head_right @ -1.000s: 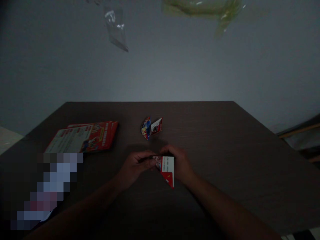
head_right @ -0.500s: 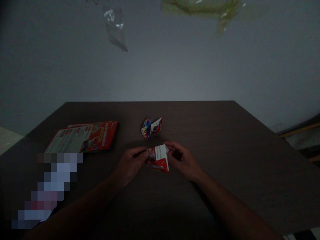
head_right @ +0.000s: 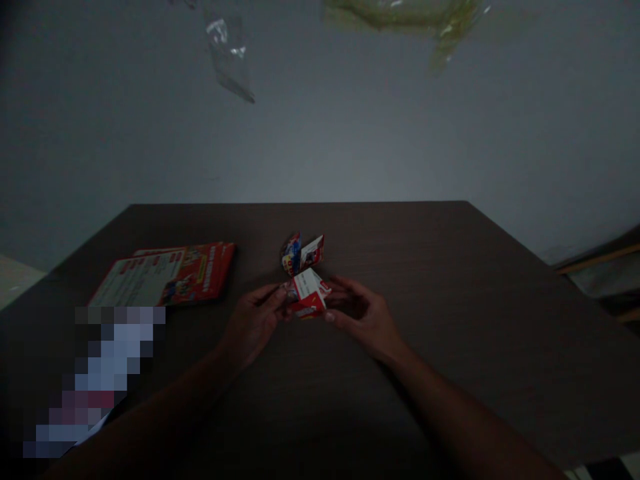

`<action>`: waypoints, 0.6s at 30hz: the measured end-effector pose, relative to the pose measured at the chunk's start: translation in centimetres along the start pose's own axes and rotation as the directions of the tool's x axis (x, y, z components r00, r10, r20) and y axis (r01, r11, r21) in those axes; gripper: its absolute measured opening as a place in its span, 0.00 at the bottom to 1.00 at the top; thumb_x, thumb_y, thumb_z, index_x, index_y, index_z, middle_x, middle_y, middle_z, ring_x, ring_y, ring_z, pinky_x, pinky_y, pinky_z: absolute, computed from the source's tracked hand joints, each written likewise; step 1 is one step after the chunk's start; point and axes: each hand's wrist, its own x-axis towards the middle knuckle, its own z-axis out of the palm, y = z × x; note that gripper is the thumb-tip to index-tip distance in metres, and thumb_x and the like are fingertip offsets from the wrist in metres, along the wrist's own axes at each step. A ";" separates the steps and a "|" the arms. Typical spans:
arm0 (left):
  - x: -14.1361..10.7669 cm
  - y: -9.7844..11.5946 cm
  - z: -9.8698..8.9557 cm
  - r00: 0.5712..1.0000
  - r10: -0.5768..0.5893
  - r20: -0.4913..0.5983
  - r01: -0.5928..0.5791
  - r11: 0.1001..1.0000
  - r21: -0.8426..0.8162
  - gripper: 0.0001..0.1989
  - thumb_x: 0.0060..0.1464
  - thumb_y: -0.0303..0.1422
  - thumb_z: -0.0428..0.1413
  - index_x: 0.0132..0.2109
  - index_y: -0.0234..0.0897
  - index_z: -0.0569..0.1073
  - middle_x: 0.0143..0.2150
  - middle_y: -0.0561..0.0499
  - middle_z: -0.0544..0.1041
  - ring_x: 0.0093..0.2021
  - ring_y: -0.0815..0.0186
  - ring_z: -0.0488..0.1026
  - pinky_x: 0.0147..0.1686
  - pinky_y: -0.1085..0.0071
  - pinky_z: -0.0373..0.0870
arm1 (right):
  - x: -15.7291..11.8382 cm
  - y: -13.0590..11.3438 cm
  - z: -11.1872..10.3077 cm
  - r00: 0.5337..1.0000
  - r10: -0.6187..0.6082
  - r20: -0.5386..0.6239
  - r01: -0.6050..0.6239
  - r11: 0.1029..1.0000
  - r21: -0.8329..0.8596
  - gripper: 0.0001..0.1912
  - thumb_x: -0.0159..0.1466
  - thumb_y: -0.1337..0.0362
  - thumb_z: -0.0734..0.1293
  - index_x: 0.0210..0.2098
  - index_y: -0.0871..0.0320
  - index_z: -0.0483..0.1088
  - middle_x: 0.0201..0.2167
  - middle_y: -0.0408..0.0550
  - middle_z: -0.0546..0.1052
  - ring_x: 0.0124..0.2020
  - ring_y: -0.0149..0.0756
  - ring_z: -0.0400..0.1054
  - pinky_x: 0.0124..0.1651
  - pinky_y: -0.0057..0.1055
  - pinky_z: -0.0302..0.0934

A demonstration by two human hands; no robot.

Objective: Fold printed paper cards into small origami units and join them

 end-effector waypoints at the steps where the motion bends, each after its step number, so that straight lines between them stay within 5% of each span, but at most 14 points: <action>1: 0.0 0.0 0.0 1.000 0.001 -0.005 -0.001 1.000 -0.002 0.13 0.48 0.37 0.61 0.38 0.32 0.77 0.36 0.46 0.77 0.30 0.69 0.70 0.26 0.74 0.65 | 0.0 0.1 0.0 1.000 -0.009 -0.020 0.009 1.000 0.023 0.30 0.49 0.60 0.75 0.51 0.55 0.68 0.46 0.55 0.76 0.45 0.43 0.72 0.49 0.44 0.65; 12: 0.1 -0.5 -0.4 0.998 0.065 -0.025 -0.064 0.997 0.043 0.12 0.49 0.37 0.60 0.38 0.33 0.77 0.31 0.50 0.76 0.29 0.70 0.69 0.27 0.75 0.65 | 0.4 0.4 0.5 0.984 0.003 -0.179 0.021 0.992 0.127 0.21 0.48 0.67 0.75 0.42 0.56 0.73 0.40 0.50 0.79 0.40 0.38 0.75 0.47 0.39 0.68; 18: -0.3 -0.4 -0.4 1.000 0.030 -0.003 -0.028 0.979 0.200 0.14 0.45 0.36 0.63 0.39 0.34 0.77 0.35 0.50 0.78 0.34 0.67 0.73 0.34 0.73 0.69 | 0.4 0.5 0.9 0.964 0.071 -0.254 -0.044 0.993 0.111 0.14 0.47 0.66 0.75 0.35 0.56 0.76 0.33 0.47 0.81 0.33 0.36 0.76 0.38 0.34 0.72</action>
